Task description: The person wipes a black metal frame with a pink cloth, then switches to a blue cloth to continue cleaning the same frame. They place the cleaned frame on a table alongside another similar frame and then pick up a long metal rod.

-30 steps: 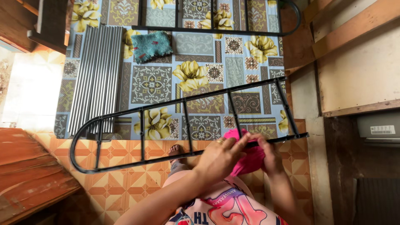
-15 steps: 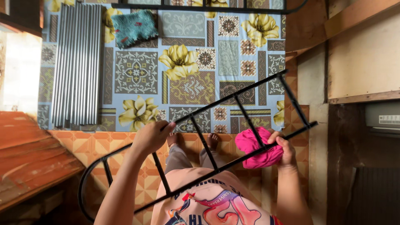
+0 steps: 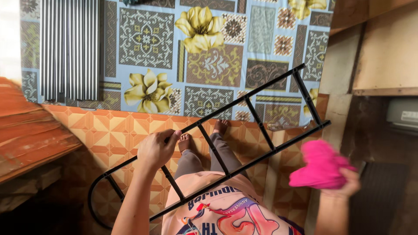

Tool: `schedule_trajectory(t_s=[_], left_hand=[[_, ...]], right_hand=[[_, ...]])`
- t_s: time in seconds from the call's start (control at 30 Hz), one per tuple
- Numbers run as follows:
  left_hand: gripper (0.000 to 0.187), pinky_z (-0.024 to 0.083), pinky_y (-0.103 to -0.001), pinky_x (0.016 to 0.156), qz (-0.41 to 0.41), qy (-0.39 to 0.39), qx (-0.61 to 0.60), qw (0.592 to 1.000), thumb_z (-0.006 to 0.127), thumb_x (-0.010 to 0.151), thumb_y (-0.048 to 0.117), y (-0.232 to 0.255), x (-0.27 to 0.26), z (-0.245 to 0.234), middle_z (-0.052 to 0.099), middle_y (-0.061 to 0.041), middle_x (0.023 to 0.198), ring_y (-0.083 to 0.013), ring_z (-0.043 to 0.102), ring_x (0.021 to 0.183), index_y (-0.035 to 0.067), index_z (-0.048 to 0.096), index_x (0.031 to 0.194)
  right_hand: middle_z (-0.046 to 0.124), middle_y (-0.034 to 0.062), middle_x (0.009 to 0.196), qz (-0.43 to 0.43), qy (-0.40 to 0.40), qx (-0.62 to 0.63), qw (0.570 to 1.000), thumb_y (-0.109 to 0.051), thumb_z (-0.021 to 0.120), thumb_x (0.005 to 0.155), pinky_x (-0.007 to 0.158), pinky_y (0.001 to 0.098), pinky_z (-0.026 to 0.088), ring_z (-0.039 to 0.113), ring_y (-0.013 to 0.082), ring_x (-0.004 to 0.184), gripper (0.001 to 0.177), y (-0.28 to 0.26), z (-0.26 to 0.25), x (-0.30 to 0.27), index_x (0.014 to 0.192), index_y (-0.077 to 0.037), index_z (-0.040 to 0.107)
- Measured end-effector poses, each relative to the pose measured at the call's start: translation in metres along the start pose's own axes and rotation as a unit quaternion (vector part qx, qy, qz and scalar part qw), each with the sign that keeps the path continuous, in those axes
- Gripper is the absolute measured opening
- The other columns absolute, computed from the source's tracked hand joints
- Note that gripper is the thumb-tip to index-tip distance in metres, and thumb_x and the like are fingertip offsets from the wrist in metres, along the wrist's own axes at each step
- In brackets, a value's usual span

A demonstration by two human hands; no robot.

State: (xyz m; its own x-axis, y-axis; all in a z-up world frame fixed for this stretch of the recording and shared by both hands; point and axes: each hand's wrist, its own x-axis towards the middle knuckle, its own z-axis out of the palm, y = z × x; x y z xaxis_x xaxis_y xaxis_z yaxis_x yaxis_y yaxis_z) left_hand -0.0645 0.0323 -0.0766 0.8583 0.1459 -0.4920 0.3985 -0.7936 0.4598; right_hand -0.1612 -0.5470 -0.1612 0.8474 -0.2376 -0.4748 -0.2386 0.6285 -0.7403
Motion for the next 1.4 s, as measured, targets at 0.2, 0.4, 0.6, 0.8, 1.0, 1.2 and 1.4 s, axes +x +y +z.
schedule_trajectory(t_s=[0.2, 0.4, 0.6, 0.8, 1.0, 1.2, 1.4], left_hand=[[0.044, 0.053, -0.05, 0.061, 0.057, -0.014, 0.053, 0.997, 0.055, 0.095, 0.056, -0.03, -0.015, 0.001, 0.07, -0.014, 0.069, -0.0385, 0.068, 0.069, 0.02, 0.079, 0.086], [0.039, 0.051, -0.051, 0.055, 0.135, 0.004, 0.046, 0.99, 0.057, 0.092, 0.054, -0.056, -0.038, 0.004, 0.069, -0.015, 0.065, -0.0378, 0.068, 0.063, 0.023, 0.079, 0.087], [0.044, 0.05, -0.049, 0.054, 0.143, 0.003, 0.086, 0.986, 0.056, 0.097, 0.053, -0.095, -0.066, -0.015, 0.068, -0.01, 0.062, -0.0348, 0.067, 0.059, 0.019, 0.075, 0.077], [0.041, 0.048, -0.049, 0.048, 0.18, 0.065, 0.068, 0.979, 0.06, 0.093, 0.053, -0.087, -0.076, -0.025, 0.066, -0.012, 0.057, -0.0366, 0.064, 0.054, 0.019, 0.077, 0.076], [0.042, 0.049, -0.048, 0.05, 0.183, 0.048, 0.091, 0.978, 0.06, 0.094, 0.052, -0.076, -0.073, -0.015, 0.065, -0.011, 0.056, -0.0355, 0.064, 0.054, 0.018, 0.076, 0.076], [0.041, 0.049, -0.048, 0.049, 0.194, 0.074, 0.095, 0.973, 0.061, 0.094, 0.05, -0.088, -0.079, -0.026, 0.066, -0.012, 0.058, -0.0364, 0.065, 0.056, 0.017, 0.075, 0.075], [0.038, 0.049, -0.047, 0.048, 0.212, 0.085, 0.084, 0.97, 0.062, 0.094, 0.051, -0.06, -0.077, -0.053, 0.069, -0.012, 0.062, -0.0353, 0.066, 0.057, 0.02, 0.077, 0.079]], right_hand=[[0.06, 0.0205, 0.147, -0.171, -0.14, -0.253, 0.942, -0.001, 0.054, 0.08, 0.118, 0.049, 0.049, 0.059, 0.0358, 0.136, 0.069, -0.012, 0.195, -0.054, 0.149, -0.004, 0.05], [0.068, 0.0066, 0.108, -0.376, -0.259, -0.665, 0.59, -0.014, 0.079, 0.087, 0.086, 0.0437, 0.053, 0.062, 0.0285, 0.101, 0.025, 0.155, 0.349, -0.09, 0.112, -0.017, 0.077], [0.067, 0.0042, 0.107, -0.378, -0.127, -0.656, 0.641, -0.013, 0.08, 0.086, 0.088, 0.0352, 0.058, 0.068, 0.0221, 0.102, 0.022, 0.093, 0.281, -0.03, 0.104, -0.015, 0.067], [0.07, 0.0121, 0.108, -0.504, 0.032, -0.735, 0.453, 0.0, 0.071, 0.089, 0.091, 0.0418, 0.055, 0.065, 0.0315, 0.105, 0.02, -0.003, 0.286, -0.033, 0.105, -0.011, 0.075], [0.069, 0.0043, 0.108, -0.49, -0.285, -0.62, 0.542, -0.016, 0.079, 0.086, 0.088, 0.0402, 0.057, 0.067, 0.024, 0.098, 0.02, 0.143, 0.328, -0.108, 0.104, -0.018, 0.072], [0.069, 0.0107, 0.116, -0.381, 0.003, -0.849, 0.367, -0.018, 0.082, 0.082, 0.087, 0.041, 0.055, 0.065, 0.0297, 0.107, 0.036, 0.048, 0.285, -0.036, 0.115, -0.007, 0.073], [0.069, 0.0153, 0.114, -0.513, 0.075, -0.717, 0.466, 0.0, 0.08, 0.088, 0.095, 0.0424, 0.056, 0.066, 0.0325, 0.108, 0.018, -0.019, 0.251, -0.053, 0.105, -0.004, 0.076]])
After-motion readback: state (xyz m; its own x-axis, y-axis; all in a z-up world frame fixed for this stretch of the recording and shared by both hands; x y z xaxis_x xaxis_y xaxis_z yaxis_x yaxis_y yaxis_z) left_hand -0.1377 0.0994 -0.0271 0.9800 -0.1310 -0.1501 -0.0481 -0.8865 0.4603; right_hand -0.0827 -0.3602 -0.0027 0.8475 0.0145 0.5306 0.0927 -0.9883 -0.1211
